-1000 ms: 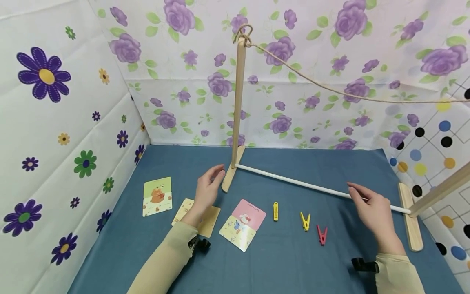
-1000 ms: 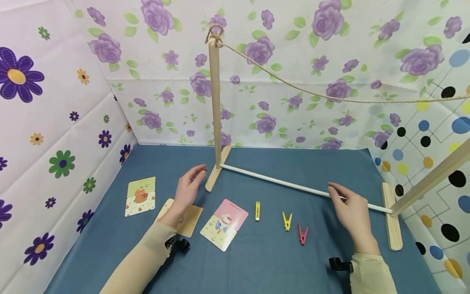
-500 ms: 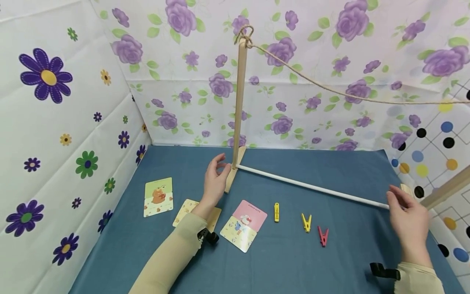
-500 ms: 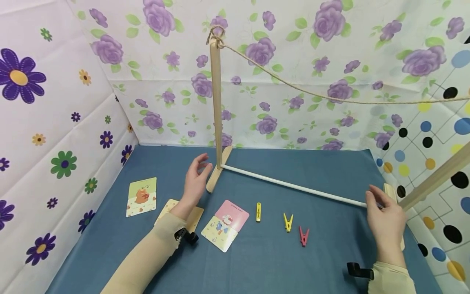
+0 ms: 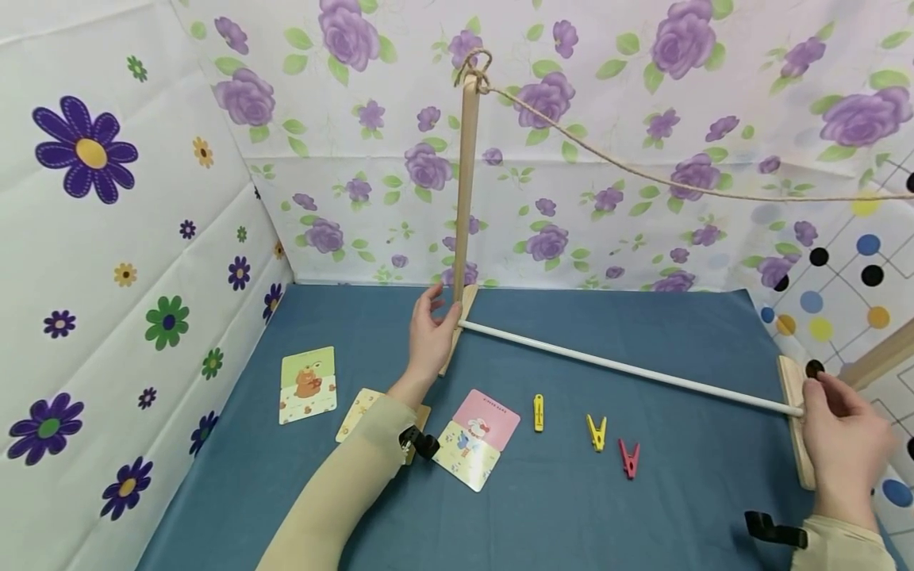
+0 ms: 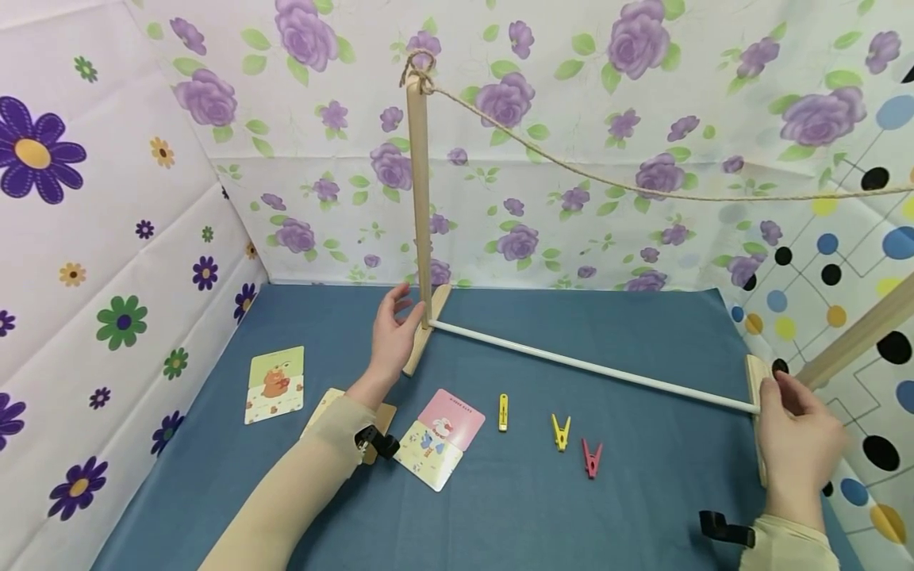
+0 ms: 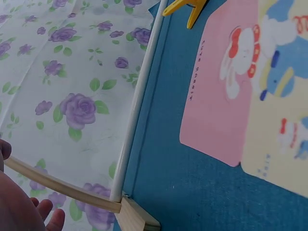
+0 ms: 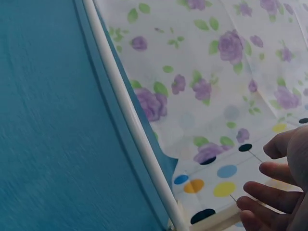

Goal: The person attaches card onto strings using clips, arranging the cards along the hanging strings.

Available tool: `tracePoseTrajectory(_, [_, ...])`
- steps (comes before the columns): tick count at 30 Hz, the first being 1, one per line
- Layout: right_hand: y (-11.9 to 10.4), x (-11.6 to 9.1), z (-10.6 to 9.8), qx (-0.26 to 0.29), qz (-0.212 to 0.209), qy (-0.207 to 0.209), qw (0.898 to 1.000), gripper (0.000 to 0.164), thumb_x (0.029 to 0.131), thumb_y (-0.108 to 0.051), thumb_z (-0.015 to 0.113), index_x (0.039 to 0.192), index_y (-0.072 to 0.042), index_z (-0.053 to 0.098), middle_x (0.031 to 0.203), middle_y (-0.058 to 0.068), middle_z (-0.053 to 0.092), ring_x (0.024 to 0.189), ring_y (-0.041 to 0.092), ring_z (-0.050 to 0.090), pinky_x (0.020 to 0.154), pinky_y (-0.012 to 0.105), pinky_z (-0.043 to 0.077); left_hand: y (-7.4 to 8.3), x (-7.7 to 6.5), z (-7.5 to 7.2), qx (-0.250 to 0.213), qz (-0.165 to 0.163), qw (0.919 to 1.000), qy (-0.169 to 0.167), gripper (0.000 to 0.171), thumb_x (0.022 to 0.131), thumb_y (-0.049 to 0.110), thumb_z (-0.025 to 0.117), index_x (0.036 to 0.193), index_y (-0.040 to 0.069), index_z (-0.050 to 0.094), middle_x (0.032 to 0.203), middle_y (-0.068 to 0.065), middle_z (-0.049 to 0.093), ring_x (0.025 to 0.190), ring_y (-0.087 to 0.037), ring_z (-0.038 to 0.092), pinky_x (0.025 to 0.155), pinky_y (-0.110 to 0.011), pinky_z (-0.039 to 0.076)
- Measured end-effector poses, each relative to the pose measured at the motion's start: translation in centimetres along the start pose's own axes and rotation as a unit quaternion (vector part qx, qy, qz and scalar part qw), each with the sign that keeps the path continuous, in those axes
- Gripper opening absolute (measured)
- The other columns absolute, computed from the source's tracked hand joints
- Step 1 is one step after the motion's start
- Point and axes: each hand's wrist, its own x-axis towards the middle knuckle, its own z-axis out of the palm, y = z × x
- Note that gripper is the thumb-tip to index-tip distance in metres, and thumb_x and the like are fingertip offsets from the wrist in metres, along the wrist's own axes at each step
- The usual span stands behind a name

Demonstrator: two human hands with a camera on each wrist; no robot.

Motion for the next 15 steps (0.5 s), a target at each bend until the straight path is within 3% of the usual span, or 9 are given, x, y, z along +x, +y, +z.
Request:
tracePoseTrajectory(2, [0.2,0.2,-0.3,-0.006,0.001,0.016,1.0,0.052,0.108,-0.046,0.052,0.143,-0.01,0.069,0.108,-0.006,0.066,0.08,-0.014,0.034,0.083,0.017,0.037,0.0,0.2,0.2,0.001,0.005,1.0,0.0,0.056,0.109,0.029,0.067,0.158,0.01,0.049,0.156,-0.016,0.05,0.138,-0.032,0.051,0.105,-0.053,0.047])
tracePoseTrajectory(5, [0.4,0.4,-0.9,-0.01,0.008,0.037,0.999,0.045,0.108,-0.045,0.053,0.117,-0.004,0.069,0.091,-0.011,0.051,0.073,-0.007,0.034,0.073,0.019,0.038,0.0,0.5,0.5,0.0,0.015,0.9999,-0.007,0.056,0.109,0.028,0.067,0.158,0.01,0.048,0.157,-0.019,0.049,0.139,-0.036,0.05,0.108,-0.057,0.044])
tracePoseTrajectory(8, [0.5,0.5,-1.4,-0.008,0.037,0.042,0.998,0.027,0.106,-0.048,0.052,0.098,-0.023,0.054,0.092,-0.013,0.044,0.072,-0.003,0.033,0.062,0.021,0.03,-0.1,0.8,0.7,-0.005,0.025,0.9995,-0.018,0.057,0.109,0.025,0.067,0.159,0.008,0.047,0.158,-0.02,0.047,0.141,-0.04,0.048,0.111,-0.062,0.04])
tracePoseTrajectory(11, [0.8,0.7,-1.5,-0.002,0.058,0.042,0.997,0.015,0.105,-0.051,0.051,0.105,-0.036,0.048,0.098,-0.018,0.041,0.075,-0.008,0.031,0.067,0.022,0.03,-0.1,1.1,0.9,-0.012,0.029,0.9992,-0.024,0.058,0.108,0.023,0.067,0.16,0.008,0.046,0.159,-0.019,0.047,0.143,-0.041,0.046,0.112,-0.064,0.038])
tracePoseTrajectory(13, [0.9,0.8,-1.4,-0.008,0.058,0.042,0.997,0.025,0.105,-0.051,0.05,0.119,-0.031,0.054,0.105,-0.019,0.043,0.078,-0.011,0.03,0.069,0.022,0.03,-0.1,1.2,1.0,-0.01,0.028,0.9992,-0.026,0.059,0.108,0.022,0.068,0.161,0.009,0.045,0.159,-0.016,0.048,0.144,-0.038,0.047,0.113,-0.064,0.037])
tracePoseTrajectory(15, [1.0,0.9,-1.2,-0.019,0.052,0.042,0.998,0.043,0.106,-0.049,0.049,0.139,-0.021,0.054,0.119,-0.012,0.051,0.085,-0.012,0.034,0.071,0.021,0.03,-0.1,1.4,1.1,-0.009,0.027,0.9992,-0.029,0.059,0.108,0.02,0.068,0.162,0.01,0.044,0.159,-0.013,0.049,0.144,-0.036,0.047,0.114,-0.064,0.037])
